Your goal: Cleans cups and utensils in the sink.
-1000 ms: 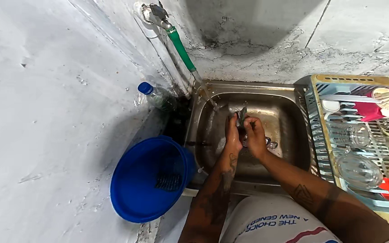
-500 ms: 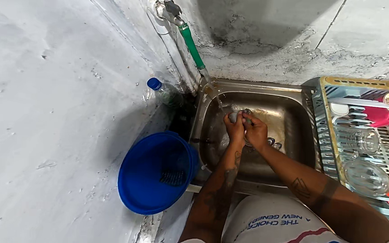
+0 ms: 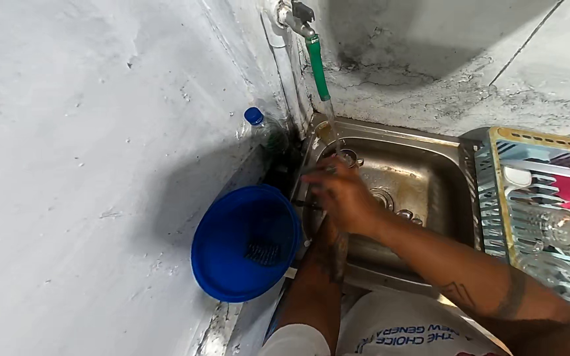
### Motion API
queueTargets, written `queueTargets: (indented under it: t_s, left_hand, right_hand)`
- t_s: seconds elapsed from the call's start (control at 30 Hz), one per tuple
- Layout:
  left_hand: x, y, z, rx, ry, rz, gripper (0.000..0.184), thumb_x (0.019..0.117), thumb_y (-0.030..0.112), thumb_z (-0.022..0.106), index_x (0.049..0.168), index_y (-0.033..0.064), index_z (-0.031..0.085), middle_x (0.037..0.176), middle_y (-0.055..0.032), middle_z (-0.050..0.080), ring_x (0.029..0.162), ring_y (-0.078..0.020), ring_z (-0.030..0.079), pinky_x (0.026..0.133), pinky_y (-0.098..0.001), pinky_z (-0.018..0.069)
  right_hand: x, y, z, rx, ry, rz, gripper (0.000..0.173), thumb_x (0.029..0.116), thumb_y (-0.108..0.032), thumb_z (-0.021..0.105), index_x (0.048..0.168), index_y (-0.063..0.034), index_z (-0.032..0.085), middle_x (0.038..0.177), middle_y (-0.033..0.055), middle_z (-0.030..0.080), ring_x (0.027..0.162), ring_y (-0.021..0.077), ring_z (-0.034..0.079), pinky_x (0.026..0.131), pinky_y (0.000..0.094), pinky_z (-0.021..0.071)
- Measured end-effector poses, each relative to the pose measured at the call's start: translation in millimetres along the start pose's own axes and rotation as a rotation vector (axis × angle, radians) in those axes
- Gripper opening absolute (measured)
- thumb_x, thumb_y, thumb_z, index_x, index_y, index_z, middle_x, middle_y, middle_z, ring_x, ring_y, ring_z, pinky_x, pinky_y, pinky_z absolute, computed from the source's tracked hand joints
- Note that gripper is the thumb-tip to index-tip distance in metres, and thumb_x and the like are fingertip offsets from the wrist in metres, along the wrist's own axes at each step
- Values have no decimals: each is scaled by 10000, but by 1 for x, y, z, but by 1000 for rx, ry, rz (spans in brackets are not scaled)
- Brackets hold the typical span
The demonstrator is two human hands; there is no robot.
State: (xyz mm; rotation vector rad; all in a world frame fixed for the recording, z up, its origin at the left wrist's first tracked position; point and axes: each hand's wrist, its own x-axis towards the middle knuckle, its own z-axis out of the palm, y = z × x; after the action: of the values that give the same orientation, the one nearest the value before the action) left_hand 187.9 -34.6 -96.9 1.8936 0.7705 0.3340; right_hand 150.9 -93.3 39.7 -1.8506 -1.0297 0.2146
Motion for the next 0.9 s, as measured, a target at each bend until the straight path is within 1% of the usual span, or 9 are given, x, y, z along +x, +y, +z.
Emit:
queueTargets:
  t_s: [0.07,0.3,0.47,0.53,0.6,0.7,0.77,0.8,0.9]
  left_hand:
    - [23,-49,29,-273,150,100,891,757,187,882,1473,-15,392,1312,-259,597,1179,-311,621,981,-433,540]
    - [33,-44,20,-354,103,-40,951,734,202,890,1512,70,360,1351,-208,597,1205,-290,614,987,-471,532]
    - [41,-49,16,-194,-16,-68,281,820,149,856,1018,2,721,978,-170,692,913,-267,649,846,-433,518]
    - [41,-52,15,-185,-7,-48,281,828,170,854,1013,-4,734,949,-167,704,885,-258,652,831,-429,516]
    - [34,-42,10,-194,57,-58,423,830,163,847,1132,-60,651,978,-171,671,883,-200,632,786,-330,524]
    - [35,9,-25,-168,-96,-394,679,950,138,716,1509,49,342,1398,-117,541,1270,-168,544,1064,-337,471]
    - [35,-36,5,-495,84,-107,680,927,67,698,1500,-25,345,1341,-276,565,1166,-303,612,950,-413,547]
    - [40,-55,18,-614,97,-49,647,940,90,688,1497,11,369,1335,-264,570,1131,-291,627,896,-404,568]
    - [42,-40,8,-866,-75,-408,444,1029,136,562,1458,175,452,1199,-118,608,968,-202,598,786,-386,518]
  right_hand:
    - [15,-20,12,-17,-238,-76,303,971,-19,602,1225,-100,744,1302,207,629,1195,319,626,1003,451,542]
    - [35,-31,53,-92,-626,-206,311,960,60,547,1204,-12,726,1311,258,601,1279,396,542,1102,454,445]
    - [36,-32,58,-102,-780,-278,311,965,-14,625,1265,-29,707,1413,264,553,1372,422,473,1170,494,366]
    - [31,-29,55,1,-616,-298,328,937,-126,700,1259,-71,732,1452,238,561,1409,398,473,1181,532,357]
    - [29,-23,46,162,-277,-131,246,952,-136,682,1162,-32,758,1307,165,670,1259,283,614,1071,461,497]
    - [56,17,28,593,221,460,255,1048,-101,519,1244,51,578,1116,129,654,954,167,658,850,363,570]
    - [91,49,15,869,431,809,314,1117,-230,428,1331,-16,510,1047,92,601,860,156,627,790,326,557]
    - [105,64,11,960,488,884,352,1125,-274,409,1327,-9,523,1014,94,598,831,159,627,778,316,562]
    - [125,90,9,1016,446,927,457,1131,-386,359,1086,5,590,831,56,598,679,114,608,638,256,547]
